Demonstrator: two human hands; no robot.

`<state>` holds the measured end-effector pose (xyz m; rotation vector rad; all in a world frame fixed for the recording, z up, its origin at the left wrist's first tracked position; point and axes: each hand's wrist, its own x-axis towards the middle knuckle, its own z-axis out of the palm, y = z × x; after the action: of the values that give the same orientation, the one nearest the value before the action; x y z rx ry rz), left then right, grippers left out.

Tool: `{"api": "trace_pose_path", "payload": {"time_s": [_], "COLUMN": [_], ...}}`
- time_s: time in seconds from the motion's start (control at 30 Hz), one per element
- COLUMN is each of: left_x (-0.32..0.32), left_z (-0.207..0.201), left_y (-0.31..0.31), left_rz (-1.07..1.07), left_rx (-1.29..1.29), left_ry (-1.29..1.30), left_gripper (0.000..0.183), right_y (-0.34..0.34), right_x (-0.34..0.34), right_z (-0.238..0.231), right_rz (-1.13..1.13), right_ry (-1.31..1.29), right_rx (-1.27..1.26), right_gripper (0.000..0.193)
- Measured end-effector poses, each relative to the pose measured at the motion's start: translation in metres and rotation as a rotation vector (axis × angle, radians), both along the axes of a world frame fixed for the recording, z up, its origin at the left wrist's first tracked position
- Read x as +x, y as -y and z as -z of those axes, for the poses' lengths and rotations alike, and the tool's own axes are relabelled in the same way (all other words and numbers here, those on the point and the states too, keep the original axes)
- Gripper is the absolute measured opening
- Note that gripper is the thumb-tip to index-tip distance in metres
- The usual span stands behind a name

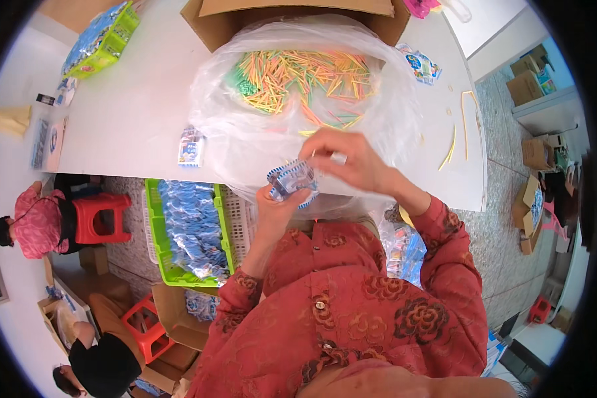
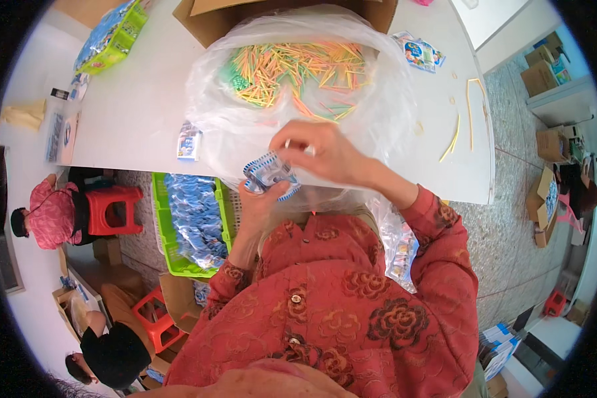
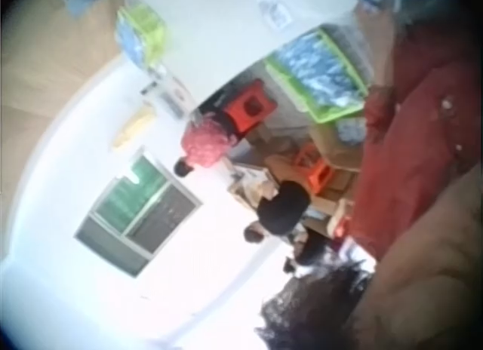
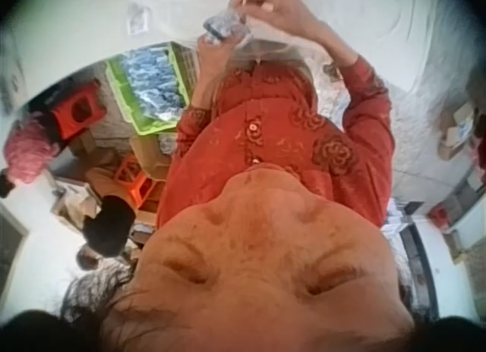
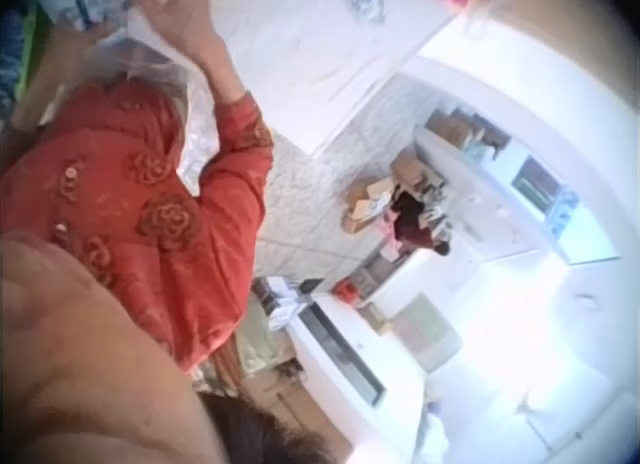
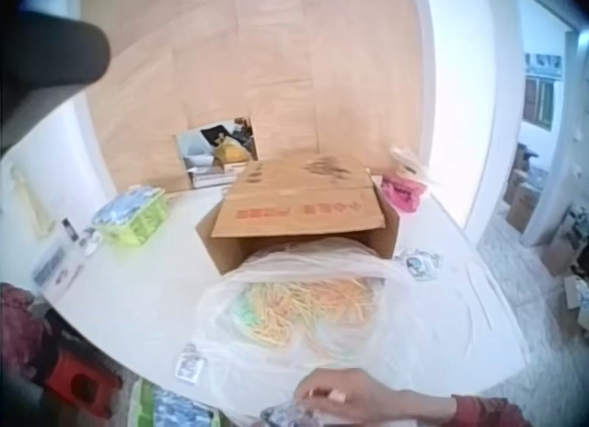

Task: Packing small yellow components into blue and white plastic bags.

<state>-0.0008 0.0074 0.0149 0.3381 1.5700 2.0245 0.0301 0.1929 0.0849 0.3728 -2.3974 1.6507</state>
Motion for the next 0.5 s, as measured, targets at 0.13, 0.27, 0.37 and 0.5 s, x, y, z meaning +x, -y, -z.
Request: {"api": "trace_pose_path", "payload": {"time_s": [0.13, 0.27, 0.37, 0.5], "left_x": [-0.008, -0.016, -0.021, -0.026], "left_z": [0.008, 0.01, 0.012, 0.019], "left_y": [0.01, 0.019, 0.02, 0.018], "left_rz": [-0.133, -0.219, -0.229, -0.223], "left_rx": [-0.023, -0.005, -0.052, -0.061], "left_ry": [0.091, 0.131, 0.173, 0.184], "left_gripper": [0.031, 0.042, 0.049, 0.047], "right_y": [-0.047, -0.113, -0.156, -0.18], "right_x": [-0.032, -0.061, -0.078, -0.103], "right_z": [0.027, 0.087, 0.112, 0.112], "right_rz": [0.321, 0.489, 0.614, 0.584], "right_ry": [0.183, 0.176, 0.012, 0.036], "right_rx": [0.075, 0.17, 0.377, 0.73], "right_gripper": [0.01, 0.012, 0.013, 0.015]}}
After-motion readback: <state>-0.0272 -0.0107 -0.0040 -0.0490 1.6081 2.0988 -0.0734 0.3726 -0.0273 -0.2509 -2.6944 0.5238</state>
